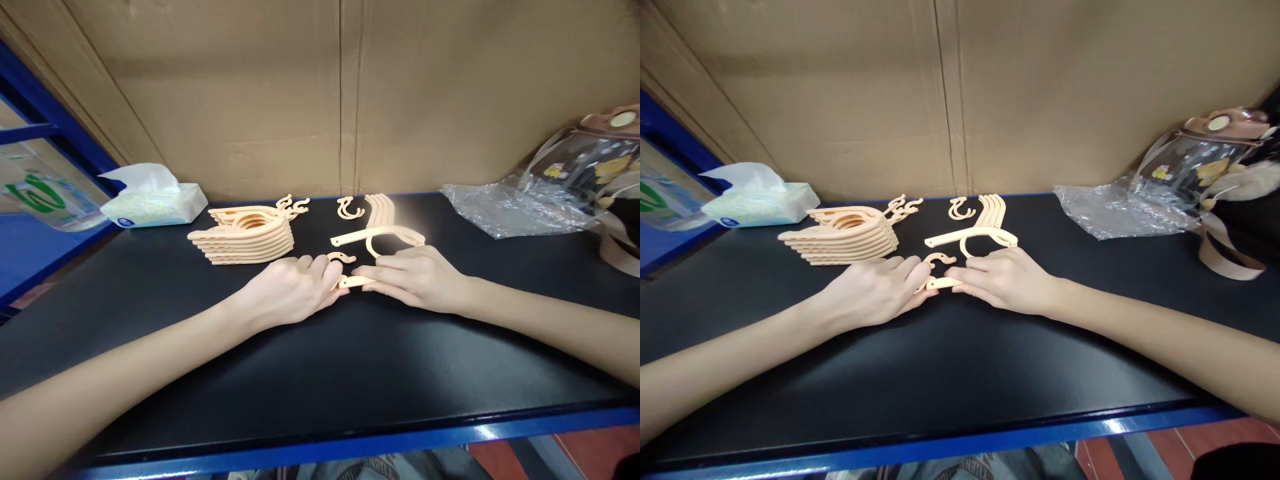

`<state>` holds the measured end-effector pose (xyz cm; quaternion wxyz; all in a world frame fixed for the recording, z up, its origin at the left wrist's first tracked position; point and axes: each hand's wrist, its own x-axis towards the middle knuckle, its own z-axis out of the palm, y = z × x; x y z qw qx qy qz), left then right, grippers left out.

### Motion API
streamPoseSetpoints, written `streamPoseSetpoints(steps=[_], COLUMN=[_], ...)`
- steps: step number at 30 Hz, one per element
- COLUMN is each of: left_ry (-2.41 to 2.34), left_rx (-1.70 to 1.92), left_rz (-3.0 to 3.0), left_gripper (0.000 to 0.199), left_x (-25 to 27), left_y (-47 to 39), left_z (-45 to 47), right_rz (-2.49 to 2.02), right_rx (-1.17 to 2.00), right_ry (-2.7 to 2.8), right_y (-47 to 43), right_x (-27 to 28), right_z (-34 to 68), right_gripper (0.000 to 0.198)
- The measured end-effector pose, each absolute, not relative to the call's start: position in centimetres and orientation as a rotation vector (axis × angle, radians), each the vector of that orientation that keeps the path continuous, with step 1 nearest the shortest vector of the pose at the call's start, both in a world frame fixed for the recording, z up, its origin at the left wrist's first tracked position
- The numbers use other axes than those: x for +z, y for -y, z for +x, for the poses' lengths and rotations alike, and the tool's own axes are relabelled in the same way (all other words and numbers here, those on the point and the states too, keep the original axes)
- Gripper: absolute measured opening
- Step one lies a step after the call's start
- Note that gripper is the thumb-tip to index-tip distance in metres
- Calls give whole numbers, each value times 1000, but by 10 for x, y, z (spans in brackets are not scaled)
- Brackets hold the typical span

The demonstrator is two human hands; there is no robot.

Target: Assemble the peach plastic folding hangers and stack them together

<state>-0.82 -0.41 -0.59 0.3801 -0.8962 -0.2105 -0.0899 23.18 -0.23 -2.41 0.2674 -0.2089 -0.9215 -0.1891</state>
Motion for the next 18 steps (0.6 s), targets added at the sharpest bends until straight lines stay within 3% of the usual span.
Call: streamPoseSetpoints(steps=[18], left_ry=[608], left_rx=[-425], left_rz=[-2533], left_gripper=[32], left_x=[-12], left_y=[-2], left_z=[-10], right_rz=[-617], right_rx=[-539], right_ry=[2523], right_y=[1], right_x=[-26], right_z=[231], right_gripper=[32])
